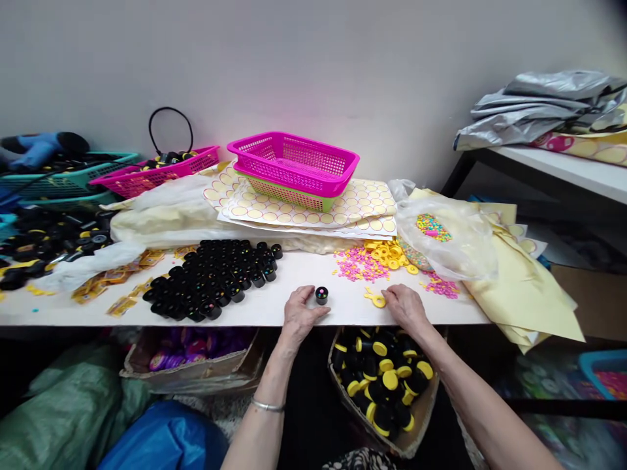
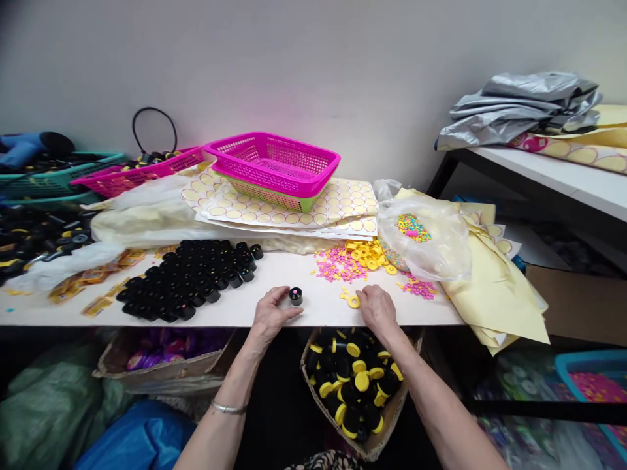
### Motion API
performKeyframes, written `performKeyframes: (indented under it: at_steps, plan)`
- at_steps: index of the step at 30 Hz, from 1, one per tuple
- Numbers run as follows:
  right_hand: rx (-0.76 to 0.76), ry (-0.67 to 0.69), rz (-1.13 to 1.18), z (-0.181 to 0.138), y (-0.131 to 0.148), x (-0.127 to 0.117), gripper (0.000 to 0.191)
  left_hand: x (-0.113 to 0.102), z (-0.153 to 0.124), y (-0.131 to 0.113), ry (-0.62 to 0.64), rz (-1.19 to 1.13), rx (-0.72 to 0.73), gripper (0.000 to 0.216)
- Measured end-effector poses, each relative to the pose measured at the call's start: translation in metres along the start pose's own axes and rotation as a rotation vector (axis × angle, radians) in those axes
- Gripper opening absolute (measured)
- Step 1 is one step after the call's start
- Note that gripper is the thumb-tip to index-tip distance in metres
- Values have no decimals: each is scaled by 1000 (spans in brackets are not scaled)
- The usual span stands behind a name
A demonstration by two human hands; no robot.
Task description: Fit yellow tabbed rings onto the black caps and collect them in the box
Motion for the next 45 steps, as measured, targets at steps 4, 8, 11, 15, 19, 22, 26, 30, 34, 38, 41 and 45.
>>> performKeyframes:
  at_steps: [4, 8, 11, 15, 19, 22, 26, 30, 34, 38, 41, 45]
  plan:
    - [-158, 55, -150, -11, 9, 4, 16, 6, -1, -4, -54, 185, 18, 48]
    - [-214, 14, 17, -15, 27, 8, 15, 5, -7, -14, -77, 234, 62, 30]
    - [-296, 47, 329, -15, 67, 15, 22, 4, -11, -19, -56, 250, 94, 25]
    - [-419, 176, 425, -14, 122, 33, 14, 3, -12, -21, -69, 276, 108, 18]
    - [-465, 214, 332, -11, 140, 45, 6, 4, -11, -20, -70, 260, 101, 11]
    - [-479, 234, 308, -10, 141, 47, 7, 1, -10, -17, -62, 194, 90, 12]
    - [-513, 244, 342, -13, 144, 45, 8, -11, -9, 0, -113, -210, -183, 36]
    - [-520, 246, 407, -15, 145, 46, 5, -7, -11, 5, -106, -586, -458, 32]
    - [-514, 266, 431, -15, 144, 47, 4, 3, -10, -1, -135, -634, -515, 33]
    - [-506, 278, 434, -13, 145, 45, 5, 8, -8, -7, -129, -616, -505, 28]
    - [-465, 286, 462, -10, 146, 45, 8, 9, -6, -8, -130, -611, -513, 30]
    - [-217, 299, 667, -7, 138, 51, 9, 11, -4, -4, -165, -592, -541, 30]
Point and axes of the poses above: each hand's wrist, its own z-axis towards the middle knuckle, its own x-axis out of the palm, y = z × x, the point moved 6 cm from there along z, towards the middle knuckle, and after that the axes turned 13 degrees about -y, right-handed, at the moved point
